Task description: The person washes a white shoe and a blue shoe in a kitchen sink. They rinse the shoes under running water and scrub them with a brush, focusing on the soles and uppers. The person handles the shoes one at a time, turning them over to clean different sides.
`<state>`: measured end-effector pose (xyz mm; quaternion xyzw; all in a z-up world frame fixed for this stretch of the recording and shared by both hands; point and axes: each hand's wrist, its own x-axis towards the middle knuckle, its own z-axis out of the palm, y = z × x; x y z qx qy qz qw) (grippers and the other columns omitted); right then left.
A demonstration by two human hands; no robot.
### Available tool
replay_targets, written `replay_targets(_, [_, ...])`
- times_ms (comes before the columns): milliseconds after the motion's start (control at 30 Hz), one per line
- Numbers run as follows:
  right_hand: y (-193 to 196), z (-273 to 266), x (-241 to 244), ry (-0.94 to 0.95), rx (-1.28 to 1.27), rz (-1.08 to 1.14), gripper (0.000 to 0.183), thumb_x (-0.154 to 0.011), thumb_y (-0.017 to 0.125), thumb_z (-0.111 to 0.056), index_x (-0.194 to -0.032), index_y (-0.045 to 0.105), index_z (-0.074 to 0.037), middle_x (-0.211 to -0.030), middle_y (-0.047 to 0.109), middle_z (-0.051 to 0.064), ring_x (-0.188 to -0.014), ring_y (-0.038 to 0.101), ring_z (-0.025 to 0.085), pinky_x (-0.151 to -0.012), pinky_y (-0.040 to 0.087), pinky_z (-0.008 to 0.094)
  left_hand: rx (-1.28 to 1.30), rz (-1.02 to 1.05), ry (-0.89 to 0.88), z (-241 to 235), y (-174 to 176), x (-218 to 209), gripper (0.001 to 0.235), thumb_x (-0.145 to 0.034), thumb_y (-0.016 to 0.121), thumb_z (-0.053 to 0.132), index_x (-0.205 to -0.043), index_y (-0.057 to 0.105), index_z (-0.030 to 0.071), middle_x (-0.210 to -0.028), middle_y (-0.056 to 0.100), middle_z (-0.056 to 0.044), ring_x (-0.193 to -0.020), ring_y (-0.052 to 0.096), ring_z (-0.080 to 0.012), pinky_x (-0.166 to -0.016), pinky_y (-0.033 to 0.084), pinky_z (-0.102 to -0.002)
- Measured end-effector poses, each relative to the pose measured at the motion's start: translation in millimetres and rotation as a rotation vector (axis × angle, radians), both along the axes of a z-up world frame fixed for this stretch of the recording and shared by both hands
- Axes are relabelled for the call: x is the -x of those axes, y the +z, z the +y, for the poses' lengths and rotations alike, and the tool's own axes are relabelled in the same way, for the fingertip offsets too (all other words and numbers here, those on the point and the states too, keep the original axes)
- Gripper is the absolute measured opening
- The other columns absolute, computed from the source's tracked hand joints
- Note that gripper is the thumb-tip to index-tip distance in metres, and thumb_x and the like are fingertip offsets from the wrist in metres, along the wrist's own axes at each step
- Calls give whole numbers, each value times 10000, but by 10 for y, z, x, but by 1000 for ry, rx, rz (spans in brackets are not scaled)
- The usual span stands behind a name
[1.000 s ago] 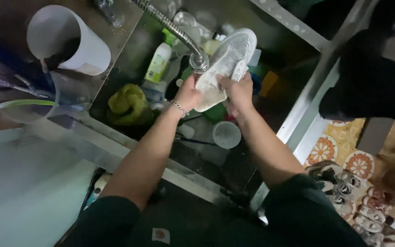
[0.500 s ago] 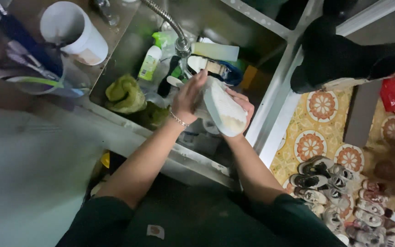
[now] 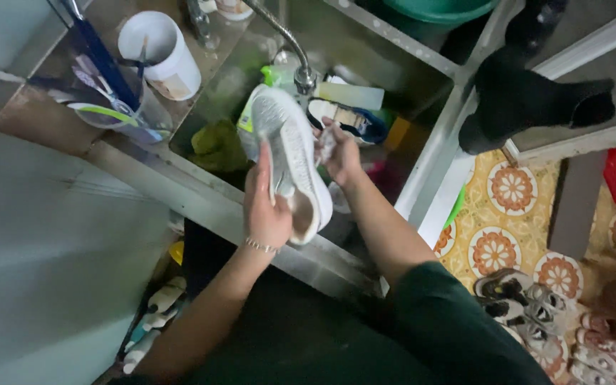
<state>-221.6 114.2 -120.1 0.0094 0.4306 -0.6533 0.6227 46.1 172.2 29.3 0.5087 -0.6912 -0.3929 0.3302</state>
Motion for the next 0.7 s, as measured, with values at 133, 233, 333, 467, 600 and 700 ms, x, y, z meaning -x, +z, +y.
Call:
replay_targets(133, [-449,-995,122,-5,70,-98,284,-1318,563,-387,-1524,713,-260,-1264,830,57,-1034,800,208,-853,611,400,-220,-121,-10,73,802,-238,1024,-1176,579,7,-2016,97,341,-1771,531,-309,-1530,644,-663,-1122,631,-805])
replay_targets(233, [-904,-1588,213,-65,31,-174,341,-1307,544,-376,-1422,709,-100,-1176,830,149,-987,789,328,-822,622,511,-458,-237,-36,162,1157,-299,1009,-1190,602,63,-2006,120,411,-1714,498,-319,-1502,661,-689,-1103,701,-710])
replay_targets(333, [-1007,-1823,161,-48,38,-241,171,-1207,570,-232,-1194,694,-116,-1082,718,9,-876,734,211,-695,548,347,-640,-267,-25,261,876,-376,953,-1213,571,111,-1996,207,516,-1735,506,-278,-1512,637,-678,-1130,709,-654])
replay_targets(467, [-649,-1521,-26,25,-81,10,389,-1233,506,-508,-1022,685,-234,-874,609,-45,-582,581,128,-484,363,222,-573,-282,18,473,361,-488,733,-1193,670,273,-1864,477,498,-1785,476,-216,-1539,632,-611,-1143,700,-585])
replay_targets(600, [-202,-960,-188,-13,-121,36,482,-1276,492,-595,-900,586,-308,-675,552,-133,-536,540,15,-479,384,115,-397,-391,-12,510,582,-564,599,-1132,747,304,-1698,632,464,-1810,364,-239,-1525,707,-579,-1058,748,-631])
replay_targets(700, [135,-340,-205,135,-242,313,555,-1226,556,-748,-897,542,-300,-671,473,-32,-466,427,181,-427,345,323,115,-535,6,511,283,-688,425,-1063,860,283,-1482,807,246,-1711,459,-198,-1617,577,-646,-1149,643,-647])
